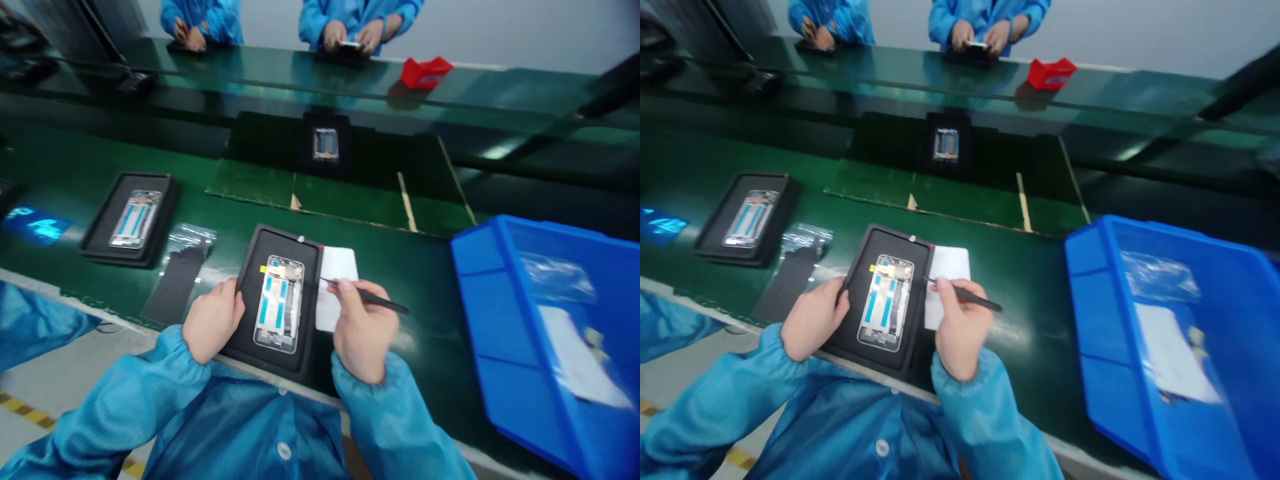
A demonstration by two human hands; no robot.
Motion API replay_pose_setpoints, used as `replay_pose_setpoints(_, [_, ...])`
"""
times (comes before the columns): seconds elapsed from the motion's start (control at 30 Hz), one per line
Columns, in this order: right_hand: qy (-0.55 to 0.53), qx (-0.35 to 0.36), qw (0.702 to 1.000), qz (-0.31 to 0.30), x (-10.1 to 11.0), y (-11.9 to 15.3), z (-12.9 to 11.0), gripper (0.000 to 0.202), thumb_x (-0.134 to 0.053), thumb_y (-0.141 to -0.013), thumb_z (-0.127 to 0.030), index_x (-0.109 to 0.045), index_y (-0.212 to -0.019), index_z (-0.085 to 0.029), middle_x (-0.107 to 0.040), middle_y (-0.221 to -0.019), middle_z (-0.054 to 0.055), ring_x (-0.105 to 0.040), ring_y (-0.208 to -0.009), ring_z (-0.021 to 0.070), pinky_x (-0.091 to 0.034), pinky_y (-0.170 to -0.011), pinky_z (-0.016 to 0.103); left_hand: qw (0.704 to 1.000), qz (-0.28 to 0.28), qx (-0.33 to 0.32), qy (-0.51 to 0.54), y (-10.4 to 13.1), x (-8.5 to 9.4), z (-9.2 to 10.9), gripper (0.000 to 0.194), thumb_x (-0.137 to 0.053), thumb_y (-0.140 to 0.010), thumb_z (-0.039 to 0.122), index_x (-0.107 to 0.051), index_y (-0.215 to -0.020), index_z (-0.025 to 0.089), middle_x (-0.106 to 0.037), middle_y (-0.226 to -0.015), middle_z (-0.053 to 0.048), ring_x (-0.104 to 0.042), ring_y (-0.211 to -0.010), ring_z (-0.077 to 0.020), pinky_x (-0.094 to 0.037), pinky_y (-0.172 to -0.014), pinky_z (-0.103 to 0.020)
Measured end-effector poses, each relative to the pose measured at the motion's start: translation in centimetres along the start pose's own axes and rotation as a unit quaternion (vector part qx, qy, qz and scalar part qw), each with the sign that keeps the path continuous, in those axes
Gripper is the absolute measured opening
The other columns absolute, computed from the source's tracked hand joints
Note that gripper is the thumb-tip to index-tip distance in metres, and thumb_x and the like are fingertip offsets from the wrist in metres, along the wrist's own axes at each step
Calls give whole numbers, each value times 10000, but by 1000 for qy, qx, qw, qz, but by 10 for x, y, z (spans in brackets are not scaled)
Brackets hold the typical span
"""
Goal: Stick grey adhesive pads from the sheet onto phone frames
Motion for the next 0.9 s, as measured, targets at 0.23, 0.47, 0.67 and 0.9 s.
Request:
replay_pose_setpoints(0.23, [-14, -27, 1000, -3, 25, -11, -15, 338, -922, -644, -339, -671, -813, -188, -710, -705, -30, -710, -673, 151, -582, -743, 330, 987, 68, 125, -72, -40, 91, -137, 431, -388, -977, 320, -611, -1273, 99, -759, -1047, -151, -739, -966, -279, -558, -899, -368])
replay_pose_setpoints(0.47, [19, -59, 997, 35, 71, -22, 0, 370, -950, -590, -365, -694, -788, -187, -722, -690, -22, -700, -630, 142, -583, -629, 268, 968, 55, 213, -118, -64, 157, -264, 474, -387, -990, 368, -594, -1286, 61, -746, -1071, -81, -690, -1101, -277, -524, -997, -446])
replay_pose_setpoints(0.67, [54, -40, 998, 15, 95, -30, -3, 355, -932, -622, -378, -705, -812, -181, -751, -713, 4, -717, -611, 147, -590, -642, 277, 946, 58, 262, -179, -80, 148, -264, 629, -478, -908, 578, -626, -1199, 41, -675, -1247, -157, -622, -1170, -445, -499, -887, -697])
replay_pose_setpoints(0.9, [225, -1, 967, -118, 103, -31, 2, 213, -878, -724, -320, -728, -819, -202, -785, -816, 38, -756, -796, 202, -601, -778, 347, 958, 107, -263, -30, -50, 67, 9, 358, -551, -945, 402, -657, -1194, 169, -705, -1158, -83, -657, -1076, -238, -550, -934, -381])
Point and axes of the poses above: each hand's wrist, its own y-axis away from the middle knuckle, its own x-axis out of the back of the hand, z = x × y, the point moved 8 cm from there along -y, towards the middle knuckle
